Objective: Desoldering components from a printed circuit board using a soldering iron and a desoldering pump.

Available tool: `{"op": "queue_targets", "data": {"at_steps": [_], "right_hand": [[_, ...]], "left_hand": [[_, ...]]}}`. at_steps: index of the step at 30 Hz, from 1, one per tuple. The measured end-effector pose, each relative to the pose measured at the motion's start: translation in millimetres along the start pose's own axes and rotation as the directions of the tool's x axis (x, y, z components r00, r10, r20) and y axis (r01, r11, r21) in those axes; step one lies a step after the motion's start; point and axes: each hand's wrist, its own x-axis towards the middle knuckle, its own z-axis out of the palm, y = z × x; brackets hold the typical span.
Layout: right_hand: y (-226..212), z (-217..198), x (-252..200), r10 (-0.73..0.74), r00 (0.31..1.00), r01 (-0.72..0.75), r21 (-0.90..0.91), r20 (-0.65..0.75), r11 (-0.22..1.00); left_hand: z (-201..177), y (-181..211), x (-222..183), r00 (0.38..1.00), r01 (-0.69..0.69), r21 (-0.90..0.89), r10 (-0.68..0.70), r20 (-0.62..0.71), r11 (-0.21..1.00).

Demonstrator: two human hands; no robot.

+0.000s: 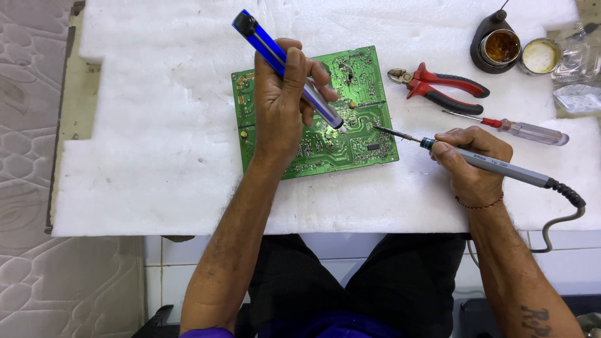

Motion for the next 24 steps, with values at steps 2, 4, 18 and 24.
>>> {"op": "queue_targets", "data": {"at_steps": [2, 4, 18, 24], "right_hand": [[-1.4, -0.2, 0.2, 0.001, 1.0, -0.001, 0.006, 0.002, 1.0], [-2.7, 1.0, 0.3, -0.002, 1.0, 0.002, 0.011, 0.005, 1.0], [14.7, -2.1, 6.8, -0.048, 0.999, 0.048, 0.208, -0.006, 0.977], [16.9, -4.3, 6.5, -0.031, 0.999, 0.028, 0.196, 0.014, 0.98]], "left_hand": [[5.0, 16.2, 3.8, 0.998, 0.038, 0.032, -0.036, -0.059, 0.999], [7.2, 31.4, 4.8, 0.99, 0.074, 0.061, -0.066, -0.121, 0.995], [13.6, 41.7, 4.4, 0.997, 0.067, -0.04, -0.068, -0.032, 0.997], [24.1, 39.0, 6.4, 0.991, 0.124, -0.188, -0.13, -0.022, 0.974]]}}
